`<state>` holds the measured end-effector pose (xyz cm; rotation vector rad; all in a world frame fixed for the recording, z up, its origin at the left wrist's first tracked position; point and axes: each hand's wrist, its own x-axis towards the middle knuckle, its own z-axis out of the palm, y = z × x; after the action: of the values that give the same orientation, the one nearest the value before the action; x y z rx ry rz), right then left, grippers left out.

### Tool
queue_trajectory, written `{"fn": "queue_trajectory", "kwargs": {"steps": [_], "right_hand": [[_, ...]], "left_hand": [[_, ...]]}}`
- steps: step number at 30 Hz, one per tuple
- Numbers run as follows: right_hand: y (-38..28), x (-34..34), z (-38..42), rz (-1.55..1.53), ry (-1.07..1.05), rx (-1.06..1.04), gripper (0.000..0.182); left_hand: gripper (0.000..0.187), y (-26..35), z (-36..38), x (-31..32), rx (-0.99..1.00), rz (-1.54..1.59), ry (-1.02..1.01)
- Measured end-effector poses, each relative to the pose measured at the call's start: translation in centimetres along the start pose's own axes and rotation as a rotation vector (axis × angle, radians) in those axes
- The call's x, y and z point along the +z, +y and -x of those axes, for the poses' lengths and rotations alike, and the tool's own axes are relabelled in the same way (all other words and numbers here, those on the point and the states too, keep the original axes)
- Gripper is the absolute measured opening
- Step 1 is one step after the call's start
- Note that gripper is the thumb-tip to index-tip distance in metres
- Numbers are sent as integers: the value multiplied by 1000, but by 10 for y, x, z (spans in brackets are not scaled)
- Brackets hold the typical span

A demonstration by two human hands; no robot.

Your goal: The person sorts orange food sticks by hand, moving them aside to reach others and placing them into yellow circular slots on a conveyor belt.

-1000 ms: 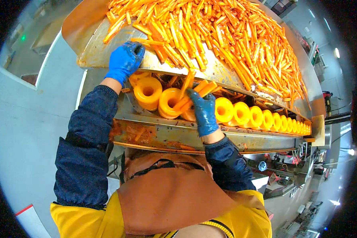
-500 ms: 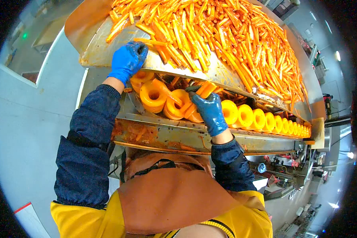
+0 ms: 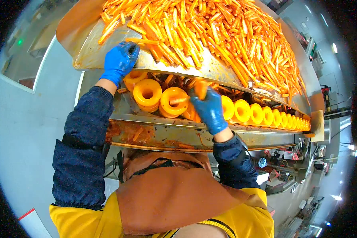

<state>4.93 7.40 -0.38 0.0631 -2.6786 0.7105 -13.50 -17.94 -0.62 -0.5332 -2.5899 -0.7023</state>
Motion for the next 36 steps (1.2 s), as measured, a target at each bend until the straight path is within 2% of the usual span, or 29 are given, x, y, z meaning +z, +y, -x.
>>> {"fn": "queue_trajectory", "kwargs": {"steps": [2,3,4,6,7,8,10,11,13,14,16,18,19,20,22,23,24,26,27,28,30,31,32,34,35,36], "right_hand": [[14,-9,9,-602,81,519,17],[20,-16,13,-686,60,572,18],[18,-19,16,-685,61,576,18],[16,-24,22,-543,-65,343,25],[12,-22,21,-384,-46,98,31],[4,-28,23,-48,-184,-65,36],[-8,-23,25,89,-251,-111,35],[-2,-24,27,88,-232,-96,35],[17,-17,31,-93,42,-98,34],[29,-18,36,-419,88,228,28],[54,-48,44,-659,77,683,22],[82,-53,52,-861,159,637,20],[89,-61,57,-760,6,646,20],[92,-62,59,-760,14,653,20],[90,-66,56,-676,213,568,20],[73,-75,48,-802,279,624,20],[56,-80,40,-795,359,547,16],[49,-63,31,-897,363,533,13],[40,-56,25,-975,300,580,9],[54,-34,26,-854,192,572,20],[49,-23,16,-861,93,348,33],[43,-31,13,-830,107,340,44],[45,-27,9,-881,232,405,42],[32,-52,8,-822,313,426,39],[29,-52,6,-853,315,325,37],[25,-48,6,-904,230,368,35]], "left_hand": [[30,-1,1,1,-18,5,8],[30,-1,2,1,-20,7,5],[30,-2,2,1,-12,26,11],[29,-2,2,1,3,45,14],[29,-1,1,0,6,12,13],[28,-1,1,-1,9,-23,12],[29,0,3,-3,-6,-19,-1],[29,3,1,-3,-18,-13,-14],[29,3,2,-3,-5,-23,-9],[29,1,3,-1,-7,-33,-1],[28,-3,3,3,-14,-26,10],[27,0,1,1,-26,-19,-5],[25,1,-1,-1,-5,94,-34],[25,5,-4,1,3,97,-40],[34,12,-12,-3,209,28,-49],[44,27,-17,-6,207,43,-113],[44,41,-24,-4,213,45,-116],[48,68,-39,5,643,-8,-80],[48,81,-41,12,645,-9,-79],[49,92,-44,20,673,-105,-147],[49,99,-52,30,701,-206,-217],[48,101,-60,35,668,-277,-305],[47,100,-64,38,631,-345,-394],[42,98,-65,42,636,-293,-364],[37,97,-66,41,641,-233,-369],[33,96,-68,40,649,-172,-375]]}}
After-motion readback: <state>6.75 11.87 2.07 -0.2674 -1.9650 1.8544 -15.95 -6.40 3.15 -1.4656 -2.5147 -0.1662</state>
